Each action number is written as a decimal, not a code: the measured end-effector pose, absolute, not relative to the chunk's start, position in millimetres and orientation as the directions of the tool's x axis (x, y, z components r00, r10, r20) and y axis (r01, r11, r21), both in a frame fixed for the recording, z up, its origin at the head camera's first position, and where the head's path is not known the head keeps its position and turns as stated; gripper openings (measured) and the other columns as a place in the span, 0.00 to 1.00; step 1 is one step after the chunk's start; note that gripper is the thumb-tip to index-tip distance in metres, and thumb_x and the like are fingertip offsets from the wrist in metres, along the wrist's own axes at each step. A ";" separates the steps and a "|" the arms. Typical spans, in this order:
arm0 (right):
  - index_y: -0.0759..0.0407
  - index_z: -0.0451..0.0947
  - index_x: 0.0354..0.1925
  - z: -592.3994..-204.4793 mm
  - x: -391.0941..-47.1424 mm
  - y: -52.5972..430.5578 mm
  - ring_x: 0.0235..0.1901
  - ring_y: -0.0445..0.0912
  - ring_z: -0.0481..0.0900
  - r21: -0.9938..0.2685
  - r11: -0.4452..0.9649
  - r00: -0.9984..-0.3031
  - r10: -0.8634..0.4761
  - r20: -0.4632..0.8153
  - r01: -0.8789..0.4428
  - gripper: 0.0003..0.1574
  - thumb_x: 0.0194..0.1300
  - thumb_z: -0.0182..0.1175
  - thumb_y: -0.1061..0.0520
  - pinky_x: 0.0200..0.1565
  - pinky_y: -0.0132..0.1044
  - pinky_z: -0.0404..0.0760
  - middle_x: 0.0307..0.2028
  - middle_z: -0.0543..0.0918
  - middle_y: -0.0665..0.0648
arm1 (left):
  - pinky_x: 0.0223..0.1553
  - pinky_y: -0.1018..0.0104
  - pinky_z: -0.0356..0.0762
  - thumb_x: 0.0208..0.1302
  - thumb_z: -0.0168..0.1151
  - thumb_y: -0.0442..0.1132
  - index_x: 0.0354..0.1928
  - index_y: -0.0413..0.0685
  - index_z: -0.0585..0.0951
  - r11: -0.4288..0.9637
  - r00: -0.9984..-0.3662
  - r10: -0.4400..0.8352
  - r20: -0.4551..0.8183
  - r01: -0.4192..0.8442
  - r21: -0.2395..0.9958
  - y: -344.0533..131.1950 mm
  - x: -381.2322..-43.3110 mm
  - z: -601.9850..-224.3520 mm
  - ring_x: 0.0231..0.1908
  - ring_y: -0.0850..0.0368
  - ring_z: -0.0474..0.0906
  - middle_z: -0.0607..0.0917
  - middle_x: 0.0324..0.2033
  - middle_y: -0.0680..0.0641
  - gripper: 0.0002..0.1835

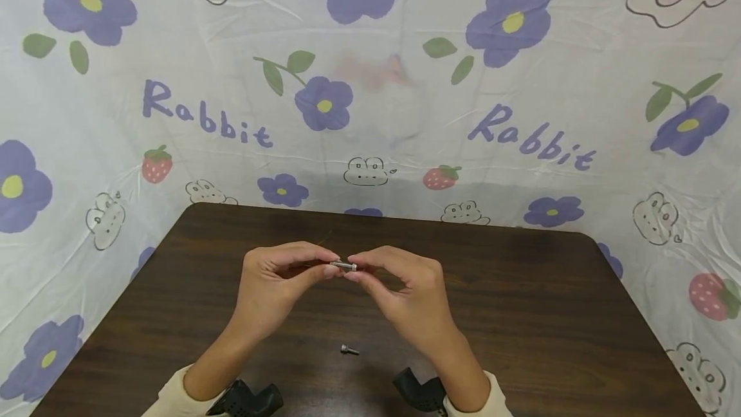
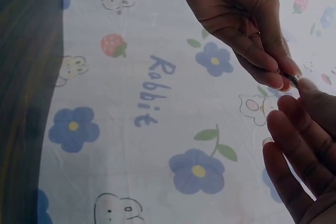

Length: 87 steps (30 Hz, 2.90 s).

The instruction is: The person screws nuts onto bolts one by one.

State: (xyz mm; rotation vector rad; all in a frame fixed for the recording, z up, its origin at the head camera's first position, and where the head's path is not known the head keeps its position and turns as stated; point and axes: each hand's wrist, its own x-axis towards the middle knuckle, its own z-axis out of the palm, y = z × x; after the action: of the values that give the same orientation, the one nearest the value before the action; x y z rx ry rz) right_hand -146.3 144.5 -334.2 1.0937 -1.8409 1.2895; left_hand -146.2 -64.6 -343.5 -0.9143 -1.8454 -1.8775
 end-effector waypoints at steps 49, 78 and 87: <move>0.61 0.86 0.44 -332.1 -143.0 147.7 0.34 0.45 0.89 -0.428 0.185 -0.466 -0.328 0.822 -0.885 0.19 0.54 0.73 0.73 0.37 0.31 0.86 0.37 0.90 0.55 | 0.34 0.57 0.88 0.60 0.71 0.26 0.39 0.40 0.90 -0.106 -0.717 0.209 0.665 0.660 0.744 -61.6 -145.8 -345.4 0.33 0.52 0.88 0.90 0.34 0.46 0.06; 0.53 0.83 0.31 -334.5 -141.5 147.8 0.21 0.37 0.74 -0.476 0.294 -0.558 -0.366 0.745 -0.829 0.12 0.62 0.67 0.71 0.27 0.27 0.77 0.21 0.79 0.44 | 0.35 0.59 0.87 0.59 0.72 0.27 0.39 0.41 0.90 -0.068 -0.687 0.229 0.690 0.696 0.715 -59.5 -144.2 -344.6 0.35 0.54 0.86 0.90 0.34 0.47 0.07; 0.51 0.78 0.25 -337.9 -141.4 144.5 0.19 0.35 0.67 -0.464 0.298 -0.549 -0.368 0.750 -0.834 0.17 0.61 0.65 0.72 0.23 0.26 0.69 0.18 0.73 0.43 | 0.33 0.58 0.87 0.58 0.73 0.27 0.38 0.41 0.89 -0.061 -0.658 0.234 0.716 0.725 0.686 -60.1 -145.1 -346.9 0.34 0.55 0.86 0.90 0.34 0.47 0.07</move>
State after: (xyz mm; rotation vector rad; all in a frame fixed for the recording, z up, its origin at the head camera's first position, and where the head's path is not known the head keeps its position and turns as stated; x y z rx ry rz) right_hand -141.4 144.5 -337.9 1.0675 -2.0583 1.1941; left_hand -145.1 -60.1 -346.9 -1.0225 -1.8417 -1.7677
